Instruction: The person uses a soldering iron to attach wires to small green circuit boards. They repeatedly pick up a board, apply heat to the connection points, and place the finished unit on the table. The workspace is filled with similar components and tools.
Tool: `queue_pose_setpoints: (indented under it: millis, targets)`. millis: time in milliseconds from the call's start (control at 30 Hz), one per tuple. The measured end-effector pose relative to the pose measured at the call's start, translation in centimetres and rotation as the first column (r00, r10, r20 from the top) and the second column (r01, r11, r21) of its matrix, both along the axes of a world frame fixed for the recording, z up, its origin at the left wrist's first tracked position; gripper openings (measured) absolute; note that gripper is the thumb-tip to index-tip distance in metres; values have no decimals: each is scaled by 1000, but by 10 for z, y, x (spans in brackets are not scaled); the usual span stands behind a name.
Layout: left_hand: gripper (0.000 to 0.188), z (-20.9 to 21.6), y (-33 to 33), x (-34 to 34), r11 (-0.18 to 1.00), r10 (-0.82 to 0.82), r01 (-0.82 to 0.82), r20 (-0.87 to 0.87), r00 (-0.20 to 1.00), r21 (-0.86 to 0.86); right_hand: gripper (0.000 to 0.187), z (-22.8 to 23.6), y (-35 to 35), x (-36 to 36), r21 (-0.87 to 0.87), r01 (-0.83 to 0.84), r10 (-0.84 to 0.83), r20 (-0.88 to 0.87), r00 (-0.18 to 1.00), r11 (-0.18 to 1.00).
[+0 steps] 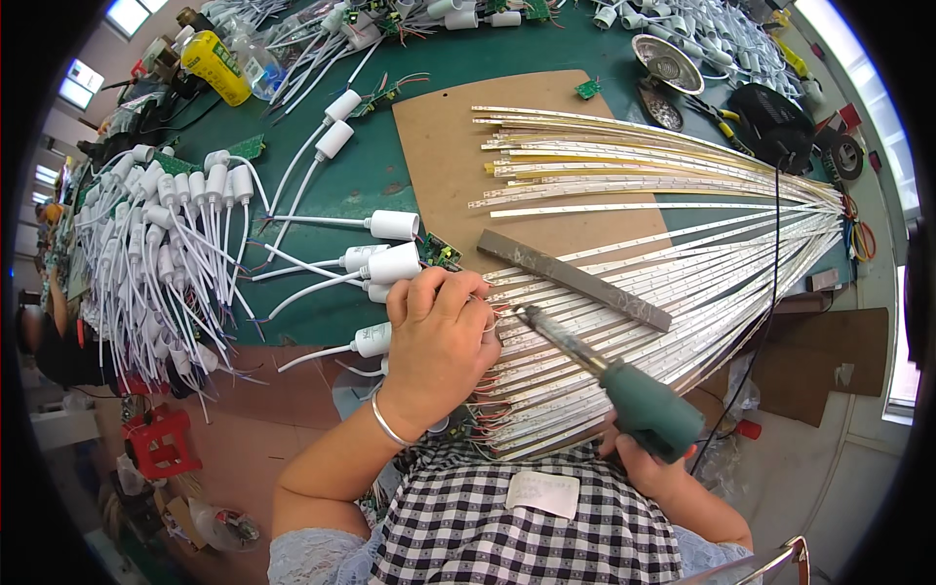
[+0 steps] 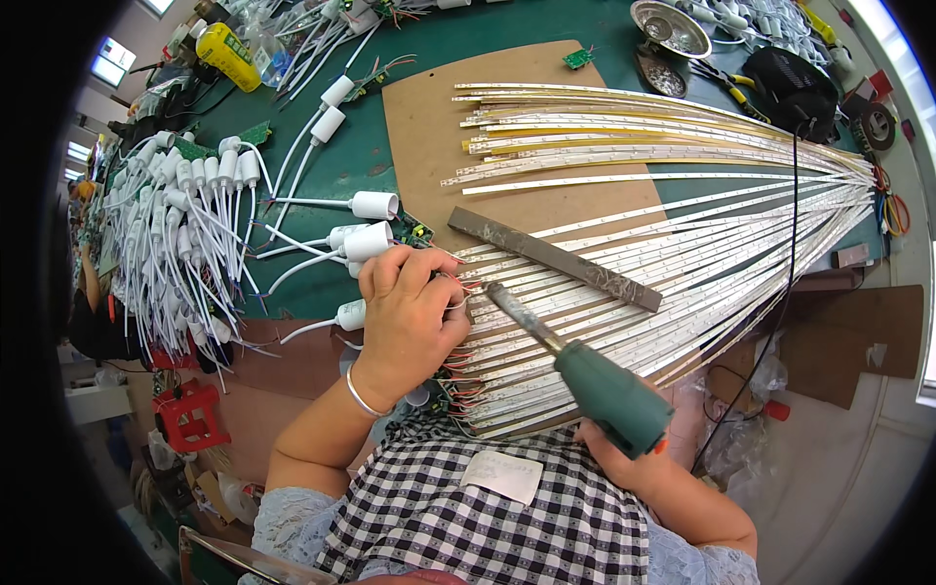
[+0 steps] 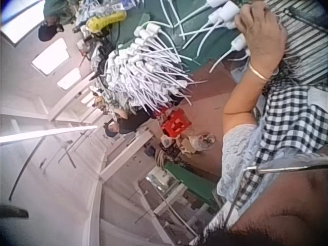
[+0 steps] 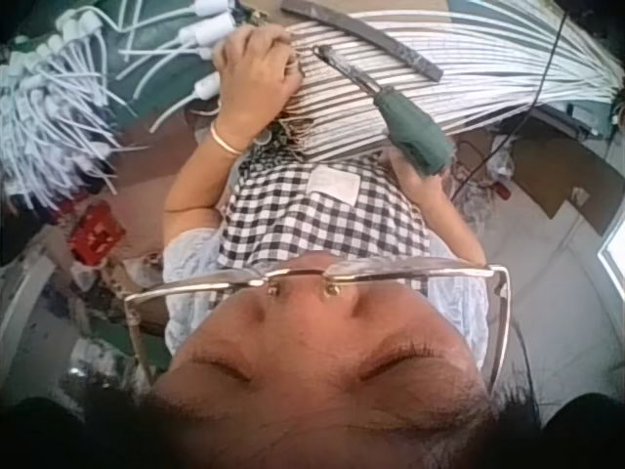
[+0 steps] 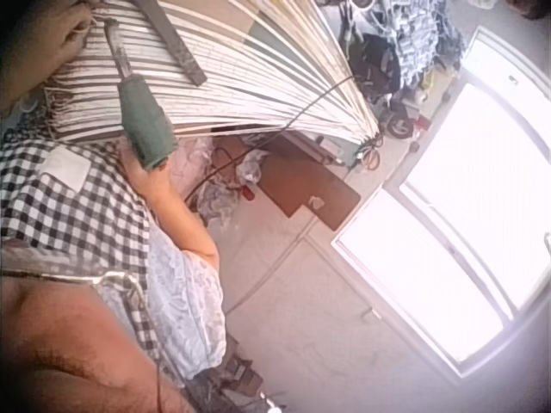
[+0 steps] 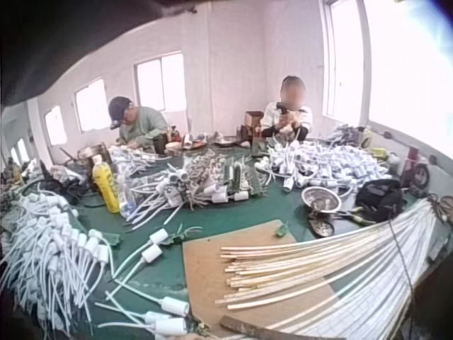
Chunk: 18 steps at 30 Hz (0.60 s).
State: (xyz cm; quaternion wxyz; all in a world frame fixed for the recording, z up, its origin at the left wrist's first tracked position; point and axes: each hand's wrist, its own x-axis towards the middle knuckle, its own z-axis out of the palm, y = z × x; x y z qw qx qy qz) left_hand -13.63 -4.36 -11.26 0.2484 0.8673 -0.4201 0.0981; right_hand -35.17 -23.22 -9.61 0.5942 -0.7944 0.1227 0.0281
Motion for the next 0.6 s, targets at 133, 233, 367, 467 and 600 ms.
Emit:
queue_pose_setpoints:
  millis: [133, 233, 367, 467, 600]
  targets:
    - [16, 0, 0, 0, 1000, 3, -3, 8, 1000, 4, 47, 0, 1, -1, 189, 73, -97, 122, 988, 979]
    - [16, 0, -1, 0, 1000, 1, -1, 13, 1000, 9, 51, -1, 0, -4, 222, 69, -102, 141, 985, 973]
    - [16, 0, -1, 0, 1000, 0, 0, 24, 1000, 13, 51, 1, 2, -5, 229, 87, -117, 118, 986, 969]
    - [16, 3, -1, -1, 1000, 3, -4, 20, 1000, 19, 50, 1, 1, -6, 222, 90, -116, 108, 987, 971]
    - [15, 3, -1, -1, 1000, 7, -7, 17, 1000, 26, 48, 0, 0, -7, 219, 77, -105, 121, 987, 973]
